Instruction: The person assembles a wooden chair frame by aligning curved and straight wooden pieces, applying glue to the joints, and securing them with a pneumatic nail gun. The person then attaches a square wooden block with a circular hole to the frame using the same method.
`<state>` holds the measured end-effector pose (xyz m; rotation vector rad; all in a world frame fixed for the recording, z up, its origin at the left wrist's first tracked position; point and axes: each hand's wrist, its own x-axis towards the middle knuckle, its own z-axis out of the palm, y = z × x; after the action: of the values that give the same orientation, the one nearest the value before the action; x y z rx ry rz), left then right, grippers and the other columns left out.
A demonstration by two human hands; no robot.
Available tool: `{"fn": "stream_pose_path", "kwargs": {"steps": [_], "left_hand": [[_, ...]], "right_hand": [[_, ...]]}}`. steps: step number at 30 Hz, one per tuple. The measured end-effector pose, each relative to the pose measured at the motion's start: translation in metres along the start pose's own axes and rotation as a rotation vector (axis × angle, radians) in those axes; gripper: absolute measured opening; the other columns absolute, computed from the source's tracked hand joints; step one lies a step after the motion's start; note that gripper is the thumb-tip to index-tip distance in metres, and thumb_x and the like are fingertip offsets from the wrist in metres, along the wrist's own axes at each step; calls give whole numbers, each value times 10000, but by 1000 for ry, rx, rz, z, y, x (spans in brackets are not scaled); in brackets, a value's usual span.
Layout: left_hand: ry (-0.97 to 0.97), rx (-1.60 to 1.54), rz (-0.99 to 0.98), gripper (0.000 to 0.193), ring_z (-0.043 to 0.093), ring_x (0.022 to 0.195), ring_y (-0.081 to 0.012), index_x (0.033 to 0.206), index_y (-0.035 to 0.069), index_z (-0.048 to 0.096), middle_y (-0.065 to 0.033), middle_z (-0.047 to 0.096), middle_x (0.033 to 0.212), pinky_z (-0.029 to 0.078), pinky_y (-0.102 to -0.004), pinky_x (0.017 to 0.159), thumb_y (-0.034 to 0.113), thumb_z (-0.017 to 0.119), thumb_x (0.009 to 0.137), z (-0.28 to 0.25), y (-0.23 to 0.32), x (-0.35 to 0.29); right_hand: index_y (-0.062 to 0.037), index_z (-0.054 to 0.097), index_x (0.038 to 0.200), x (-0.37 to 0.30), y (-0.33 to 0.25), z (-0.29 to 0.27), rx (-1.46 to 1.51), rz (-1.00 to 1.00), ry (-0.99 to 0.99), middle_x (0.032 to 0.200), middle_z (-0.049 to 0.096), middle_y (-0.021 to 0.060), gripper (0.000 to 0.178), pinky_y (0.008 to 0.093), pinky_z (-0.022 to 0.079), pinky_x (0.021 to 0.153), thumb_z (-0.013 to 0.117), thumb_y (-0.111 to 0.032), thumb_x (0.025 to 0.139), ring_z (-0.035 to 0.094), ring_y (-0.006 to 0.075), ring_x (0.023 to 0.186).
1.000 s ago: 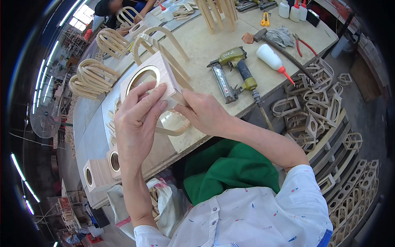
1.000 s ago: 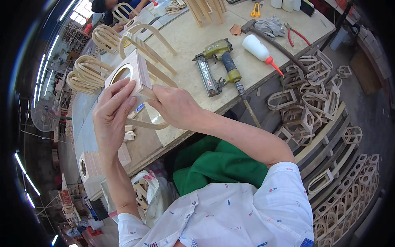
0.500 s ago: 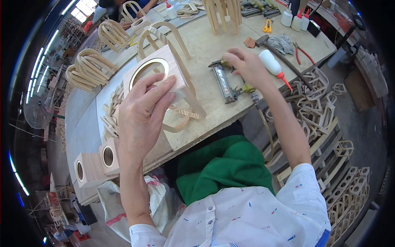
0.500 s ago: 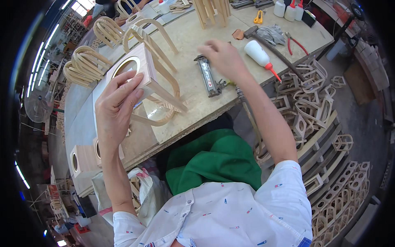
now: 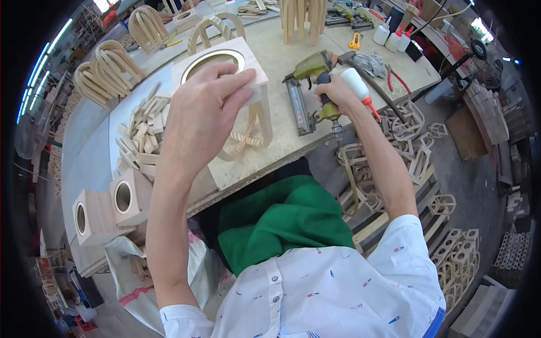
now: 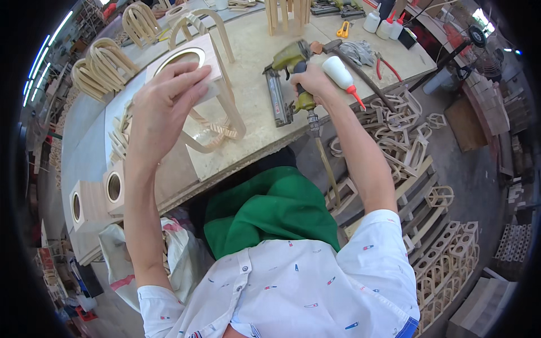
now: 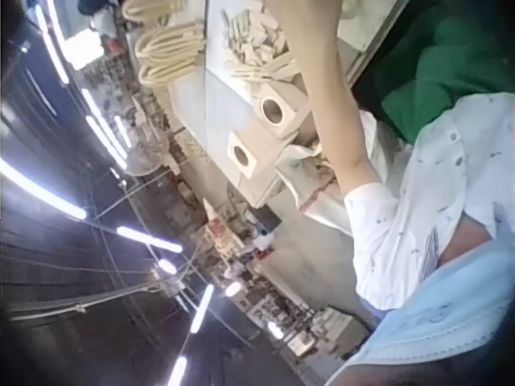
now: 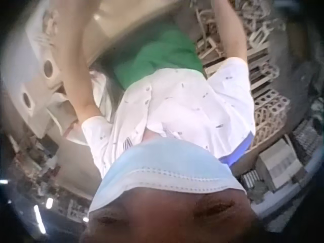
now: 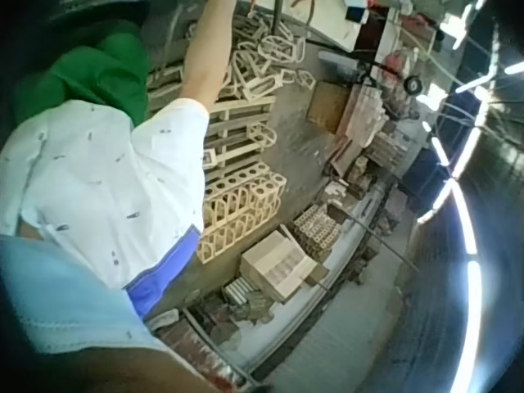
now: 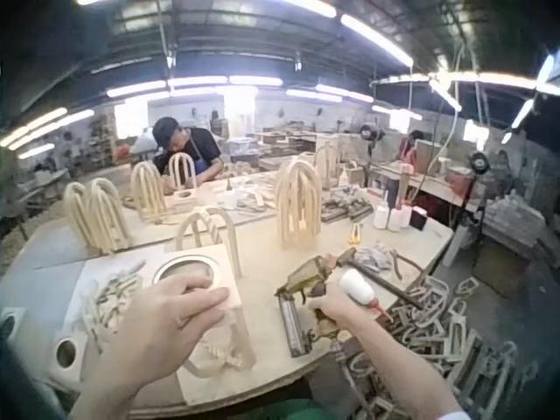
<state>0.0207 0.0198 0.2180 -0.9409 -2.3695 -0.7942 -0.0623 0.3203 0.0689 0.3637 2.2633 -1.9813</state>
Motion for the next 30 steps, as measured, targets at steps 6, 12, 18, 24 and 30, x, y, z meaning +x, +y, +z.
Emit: {"fn": "stream_pose_path", "kwargs": {"steps": [6, 12, 18, 24, 30], "left_hand": [[-64, 11, -44, 243, 655, 919, -262, 1089, 32, 688, -128, 666, 1115, 492, -315, 807, 135, 652, 872, 1, -5, -2], [-52, -5, -20, 251, 656, 928, -264, 1098, 30, 687, -128, 665, 1124, 494, -326, 811, 138, 650, 875, 5, -7, 2], [-61, -2, -19, 253, 656, 929, -270, 1093, 31, 690, -126, 665, 1124, 496, -335, 810, 144, 658, 869, 4, -7, 2], [-54, -30, -40, 249, 655, 902, -267, 1079, 17, 690, -116, 672, 1092, 496, -334, 796, 130, 666, 859, 6, -5, 2], [-57, -16, -22, 238, 655, 887, -261, 1057, 5, 692, -108, 675, 1068, 497, -332, 791, 129, 667, 856, 7, -5, 4]], "right_hand": [[13, 583, 908, -102, -129, -12, -396, -277, 44, 608, 575, 69, 322, 277, 440, 436, 677, -290, 853, 537, 129, 440], [71, 624, 931, -177, -232, 7, -530, -329, -29, 758, 655, 100, 223, 237, 478, 457, 650, -134, 845, 605, 123, 520], [66, 640, 909, -197, -261, 27, -733, -345, -168, 742, 654, 100, 221, 233, 453, 418, 659, -137, 824, 594, 111, 499], [77, 641, 890, -193, -259, 29, -690, -318, -262, 727, 646, 100, 229, 246, 451, 406, 661, -142, 825, 583, 111, 487], [84, 622, 874, -202, -261, 42, -783, -276, -157, 706, 627, 96, 231, 257, 453, 409, 653, -141, 832, 570, 115, 477]]}}
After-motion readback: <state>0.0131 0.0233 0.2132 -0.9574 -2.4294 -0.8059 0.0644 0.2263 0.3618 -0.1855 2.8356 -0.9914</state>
